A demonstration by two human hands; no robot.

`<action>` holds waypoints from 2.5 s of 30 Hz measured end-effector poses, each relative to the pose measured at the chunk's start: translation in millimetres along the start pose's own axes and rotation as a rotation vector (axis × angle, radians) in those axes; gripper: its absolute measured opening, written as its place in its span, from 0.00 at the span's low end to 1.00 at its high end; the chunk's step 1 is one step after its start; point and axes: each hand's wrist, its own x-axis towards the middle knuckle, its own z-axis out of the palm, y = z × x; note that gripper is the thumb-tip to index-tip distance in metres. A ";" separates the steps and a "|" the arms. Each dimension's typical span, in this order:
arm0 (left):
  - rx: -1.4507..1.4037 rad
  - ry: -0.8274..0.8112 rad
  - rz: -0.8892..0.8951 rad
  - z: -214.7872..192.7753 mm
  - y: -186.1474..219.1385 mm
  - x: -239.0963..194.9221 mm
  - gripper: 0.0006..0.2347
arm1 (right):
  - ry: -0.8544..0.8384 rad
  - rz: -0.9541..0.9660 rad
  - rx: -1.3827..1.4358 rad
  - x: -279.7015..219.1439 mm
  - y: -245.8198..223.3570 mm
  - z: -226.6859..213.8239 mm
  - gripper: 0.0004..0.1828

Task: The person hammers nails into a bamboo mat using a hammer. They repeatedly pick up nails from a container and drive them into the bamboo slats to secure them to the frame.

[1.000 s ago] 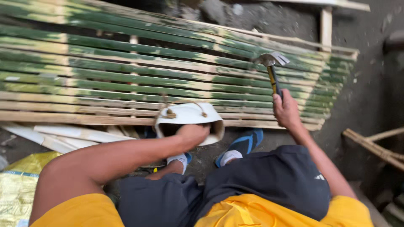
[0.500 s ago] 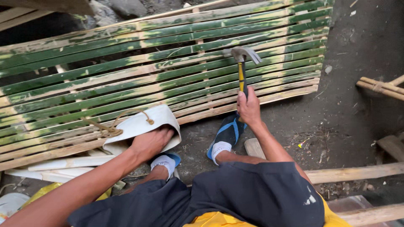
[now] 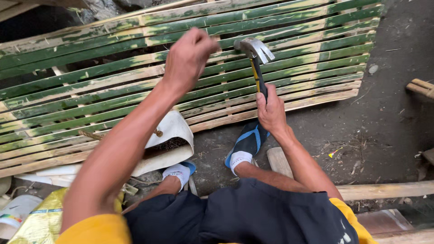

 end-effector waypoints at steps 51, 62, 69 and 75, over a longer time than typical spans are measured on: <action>0.361 0.236 -0.138 31.6 -68.2 -35.3 0.10 | 0.068 -0.448 -0.458 41.1 -17.0 -14.8 0.06; 0.278 0.209 -0.151 20.7 -64.2 -30.5 0.09 | 0.058 -0.281 -0.132 35.6 -13.7 6.7 0.14; 0.130 -0.166 -0.144 -48.6 -21.0 -29.3 0.08 | 0.138 -0.021 -0.158 55.7 6.2 29.3 0.12; 0.017 -0.802 -0.089 -73.1 85.6 -150.4 0.07 | 0.189 -0.115 -0.223 49.3 3.6 32.9 0.11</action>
